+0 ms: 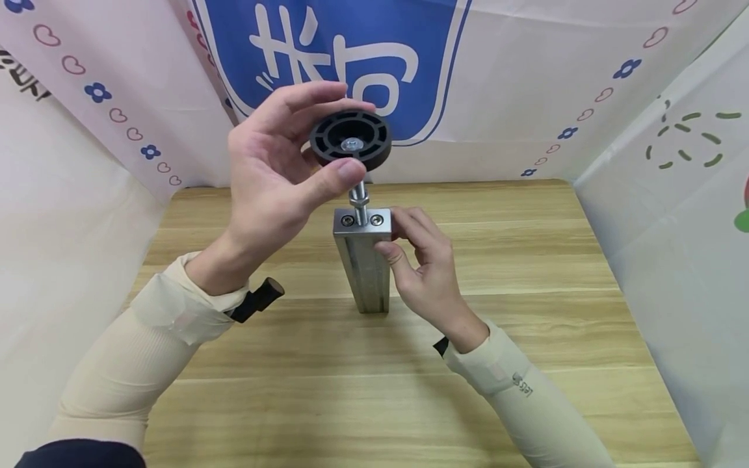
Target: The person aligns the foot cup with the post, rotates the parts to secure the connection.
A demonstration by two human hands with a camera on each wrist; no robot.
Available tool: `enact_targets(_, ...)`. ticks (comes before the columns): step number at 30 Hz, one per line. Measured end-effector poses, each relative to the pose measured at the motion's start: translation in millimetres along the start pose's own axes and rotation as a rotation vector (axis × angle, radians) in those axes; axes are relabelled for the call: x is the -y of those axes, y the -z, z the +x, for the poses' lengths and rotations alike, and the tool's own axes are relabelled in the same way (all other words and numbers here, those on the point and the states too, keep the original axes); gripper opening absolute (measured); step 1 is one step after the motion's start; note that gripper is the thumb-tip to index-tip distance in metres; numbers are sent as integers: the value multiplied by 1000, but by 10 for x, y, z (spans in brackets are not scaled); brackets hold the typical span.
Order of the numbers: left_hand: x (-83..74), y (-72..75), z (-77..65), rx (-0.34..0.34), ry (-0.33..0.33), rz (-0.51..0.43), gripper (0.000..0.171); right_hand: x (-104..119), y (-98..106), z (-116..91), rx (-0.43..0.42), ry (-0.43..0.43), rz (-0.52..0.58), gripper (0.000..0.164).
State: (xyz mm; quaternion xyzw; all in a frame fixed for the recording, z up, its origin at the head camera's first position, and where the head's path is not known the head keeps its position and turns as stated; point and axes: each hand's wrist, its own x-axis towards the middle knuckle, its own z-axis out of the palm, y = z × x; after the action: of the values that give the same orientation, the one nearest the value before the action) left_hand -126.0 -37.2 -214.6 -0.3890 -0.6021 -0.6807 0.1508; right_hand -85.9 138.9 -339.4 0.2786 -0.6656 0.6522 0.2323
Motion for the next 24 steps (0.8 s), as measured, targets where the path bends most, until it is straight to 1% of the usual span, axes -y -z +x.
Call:
enact_targets(2,9,0,1,2,-8,-12,65,-3,1,-3,1,-2,-1,52)
enact_targets(6,17,5,-7,-4,-27,-7,66,-5,-4,-3,0,-2,2,54)
enact_targets(13,25,19,-28,-33,-13,3,66,0,-2,-4,5,-3,5,55)
enact_targets(16,32,30,-32,-20,-23,-3,63,3,1,-4,7,-6,-3,54)
enact_targets(21,52,41,-40,27,-60,-33,59,2,4,-7,7,-9,-13,52)
enact_targets(24,63,42,-44,48,-64,-52,57,-5,2,-7,3,-6,-7,53)
